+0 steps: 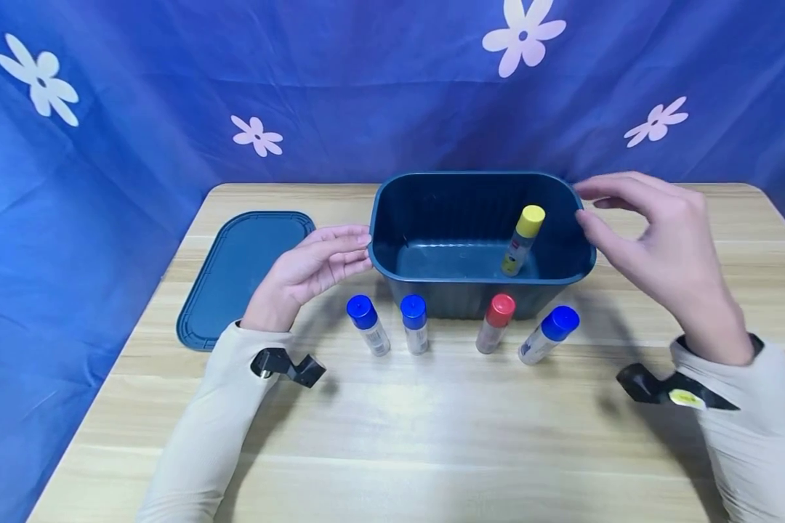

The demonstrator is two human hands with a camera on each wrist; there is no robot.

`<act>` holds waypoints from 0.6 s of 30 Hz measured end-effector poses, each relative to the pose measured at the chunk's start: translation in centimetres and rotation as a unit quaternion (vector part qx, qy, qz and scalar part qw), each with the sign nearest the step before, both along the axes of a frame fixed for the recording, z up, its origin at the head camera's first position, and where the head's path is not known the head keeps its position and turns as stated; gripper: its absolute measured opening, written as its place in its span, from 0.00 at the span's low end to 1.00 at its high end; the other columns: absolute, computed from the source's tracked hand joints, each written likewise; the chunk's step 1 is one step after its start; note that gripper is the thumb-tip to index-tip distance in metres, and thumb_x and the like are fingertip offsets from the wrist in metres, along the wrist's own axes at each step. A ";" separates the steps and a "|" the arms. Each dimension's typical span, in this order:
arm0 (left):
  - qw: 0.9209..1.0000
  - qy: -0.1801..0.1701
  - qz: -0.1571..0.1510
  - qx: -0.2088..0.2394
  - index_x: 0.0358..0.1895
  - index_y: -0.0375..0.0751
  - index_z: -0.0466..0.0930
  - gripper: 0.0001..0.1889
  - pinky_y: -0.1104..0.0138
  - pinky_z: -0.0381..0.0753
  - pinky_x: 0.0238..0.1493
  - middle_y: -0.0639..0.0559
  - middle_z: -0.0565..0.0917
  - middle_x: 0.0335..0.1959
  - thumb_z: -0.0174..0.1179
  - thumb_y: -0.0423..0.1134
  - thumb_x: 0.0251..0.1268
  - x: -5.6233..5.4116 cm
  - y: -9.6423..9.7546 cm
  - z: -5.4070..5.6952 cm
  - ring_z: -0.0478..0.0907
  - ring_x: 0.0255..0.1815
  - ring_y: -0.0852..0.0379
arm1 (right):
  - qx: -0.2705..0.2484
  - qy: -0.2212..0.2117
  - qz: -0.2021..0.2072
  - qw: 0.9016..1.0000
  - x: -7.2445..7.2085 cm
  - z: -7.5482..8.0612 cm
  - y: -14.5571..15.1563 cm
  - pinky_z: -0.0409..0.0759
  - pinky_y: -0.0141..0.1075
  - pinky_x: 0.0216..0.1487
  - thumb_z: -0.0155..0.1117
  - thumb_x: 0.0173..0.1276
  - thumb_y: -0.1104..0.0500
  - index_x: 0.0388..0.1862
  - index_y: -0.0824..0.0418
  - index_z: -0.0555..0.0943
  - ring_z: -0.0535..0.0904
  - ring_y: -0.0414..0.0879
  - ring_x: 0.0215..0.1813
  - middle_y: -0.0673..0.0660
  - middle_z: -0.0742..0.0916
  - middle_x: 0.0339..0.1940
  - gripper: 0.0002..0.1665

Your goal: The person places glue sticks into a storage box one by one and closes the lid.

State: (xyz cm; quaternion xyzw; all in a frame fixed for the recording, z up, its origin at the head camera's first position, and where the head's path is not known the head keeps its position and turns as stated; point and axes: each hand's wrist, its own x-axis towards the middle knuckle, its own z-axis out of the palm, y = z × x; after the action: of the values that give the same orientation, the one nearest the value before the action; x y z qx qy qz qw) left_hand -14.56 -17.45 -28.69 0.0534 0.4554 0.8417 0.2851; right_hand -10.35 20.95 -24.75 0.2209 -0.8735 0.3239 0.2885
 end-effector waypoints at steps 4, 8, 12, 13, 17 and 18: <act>1.000 -0.002 0.005 0.000 0.41 0.32 0.82 0.10 0.66 0.84 0.45 0.41 0.86 0.38 0.50 0.24 0.70 0.0 0.0 -0.1 0.84 0.37 0.53 | -0.009 0.027 0.019 0.999 1.9 -0.3 1.1 0.72 0.19 0.48 0.71 0.57 0.67 0.42 0.63 0.87 0.78 0.24 0.42 0.57 0.88 0.37 0.13; 1.000 -0.001 0.004 0.002 0.41 0.32 0.82 0.08 0.66 0.84 0.45 0.41 0.86 0.38 0.52 0.24 0.69 -0.1 0.1 -0.3 0.84 0.37 0.53 | -0.050 0.002 0.053 0.997 3.6 -1.0 1.9 0.75 0.21 0.49 0.70 0.55 0.72 0.39 0.66 0.87 0.82 0.30 0.41 0.59 0.88 0.35 0.11; 1.000 0.001 0.015 -0.002 0.41 0.32 0.82 0.08 0.66 0.84 0.45 0.42 0.86 0.36 0.52 0.24 0.69 -0.1 0.4 -0.4 0.85 0.37 0.53 | -0.096 -0.040 0.075 0.992 5.1 -1.9 2.3 0.78 0.22 0.46 0.67 0.54 0.77 0.36 0.69 0.86 0.84 0.35 0.39 0.58 0.88 0.35 0.10; 1.000 0.001 0.022 -0.004 0.40 0.32 0.82 0.09 0.66 0.84 0.44 0.42 0.86 0.36 0.51 0.23 0.70 -0.2 0.5 -0.4 0.84 0.37 0.53 | -0.099 -0.048 0.076 0.991 5.4 -2.2 2.4 0.78 0.22 0.46 0.67 0.54 0.78 0.36 0.70 0.85 0.84 0.36 0.39 0.58 0.89 0.35 0.11; 0.998 -0.009 0.053 -0.021 0.39 0.32 0.82 0.11 0.66 0.84 0.43 0.43 0.86 0.34 0.48 0.23 0.71 -0.2 0.9 -0.5 0.84 0.35 0.52 | -0.092 -0.066 0.080 0.990 5.9 -3.3 2.6 0.79 0.22 0.45 0.68 0.52 0.79 0.37 0.68 0.85 0.84 0.35 0.39 0.54 0.89 0.35 0.14; 0.998 -0.013 0.058 -0.023 0.39 0.32 0.82 0.12 0.66 0.84 0.42 0.43 0.86 0.33 0.47 0.23 0.71 -0.2 0.9 -0.6 0.84 0.35 0.52 | -0.087 -0.069 0.079 0.991 5.9 -3.4 2.6 0.78 0.21 0.45 0.69 0.52 0.79 0.38 0.67 0.86 0.84 0.35 0.39 0.53 0.89 0.35 0.15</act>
State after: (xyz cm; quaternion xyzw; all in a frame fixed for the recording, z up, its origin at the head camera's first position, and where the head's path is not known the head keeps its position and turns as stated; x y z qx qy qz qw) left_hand -14.78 -16.50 -29.27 0.0091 0.4728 0.8471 0.2425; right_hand -4.47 23.55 -28.19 0.2408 -0.8396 0.4350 0.2187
